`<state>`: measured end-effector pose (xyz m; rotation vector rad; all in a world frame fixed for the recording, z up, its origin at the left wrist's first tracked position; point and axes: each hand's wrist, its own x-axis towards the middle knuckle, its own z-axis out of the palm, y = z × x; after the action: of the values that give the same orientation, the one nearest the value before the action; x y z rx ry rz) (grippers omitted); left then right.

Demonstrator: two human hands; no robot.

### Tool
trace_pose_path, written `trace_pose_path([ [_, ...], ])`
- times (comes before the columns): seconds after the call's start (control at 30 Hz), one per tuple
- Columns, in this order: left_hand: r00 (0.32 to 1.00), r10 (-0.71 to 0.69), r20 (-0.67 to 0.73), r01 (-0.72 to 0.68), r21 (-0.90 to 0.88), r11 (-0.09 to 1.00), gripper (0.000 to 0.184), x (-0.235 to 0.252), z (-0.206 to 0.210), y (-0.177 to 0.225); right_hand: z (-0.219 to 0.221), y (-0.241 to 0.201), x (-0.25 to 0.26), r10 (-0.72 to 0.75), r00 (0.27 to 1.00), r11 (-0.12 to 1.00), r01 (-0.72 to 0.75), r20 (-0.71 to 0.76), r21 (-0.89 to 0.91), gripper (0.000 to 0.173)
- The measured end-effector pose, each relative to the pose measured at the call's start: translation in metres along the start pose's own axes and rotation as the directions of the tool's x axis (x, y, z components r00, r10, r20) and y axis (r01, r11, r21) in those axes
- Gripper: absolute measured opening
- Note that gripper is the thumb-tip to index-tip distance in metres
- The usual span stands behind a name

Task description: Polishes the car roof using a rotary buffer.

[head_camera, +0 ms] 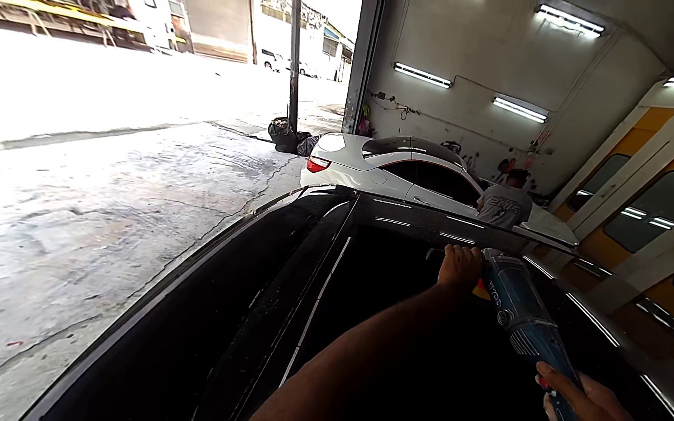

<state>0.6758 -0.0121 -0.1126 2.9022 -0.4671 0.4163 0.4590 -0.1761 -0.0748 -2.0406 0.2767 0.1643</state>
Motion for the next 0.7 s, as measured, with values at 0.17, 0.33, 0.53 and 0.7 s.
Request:
trace_pose_path([
  [0.17, 0.995, -0.097, 0.028, 0.095, 0.056, 0.994, 0.03, -0.026, -0.016, -0.06, 0.042, -0.026, 0.004, -0.022, 0.997, 1.0, 0.023, 0.075, -0.011, 0.032],
  [0.33, 0.981, -0.195, 0.02, 0.191, 0.137, 0.972, 0.033, -0.056, -0.026, -0.125, 0.089, -0.05, 0.01, -0.046, 0.982, 0.999, 0.046, 0.184, 0.001, 0.032],
  [0.53, 0.942, -0.334, -0.032, 0.334, 0.168, 0.928, 0.026, -0.108, -0.039, -0.195, 0.14, -0.072, 0.012, -0.054, 0.936, 0.995, 0.078, 0.348, -0.054, 0.039],
  [0.7, 0.9, -0.432, -0.059, 0.433, 0.222, 0.873, 0.028, -0.155, -0.047, -0.229, 0.166, -0.083, 0.0, -0.06, 0.894, 0.985, 0.125, 0.444, -0.118, 0.041],
])
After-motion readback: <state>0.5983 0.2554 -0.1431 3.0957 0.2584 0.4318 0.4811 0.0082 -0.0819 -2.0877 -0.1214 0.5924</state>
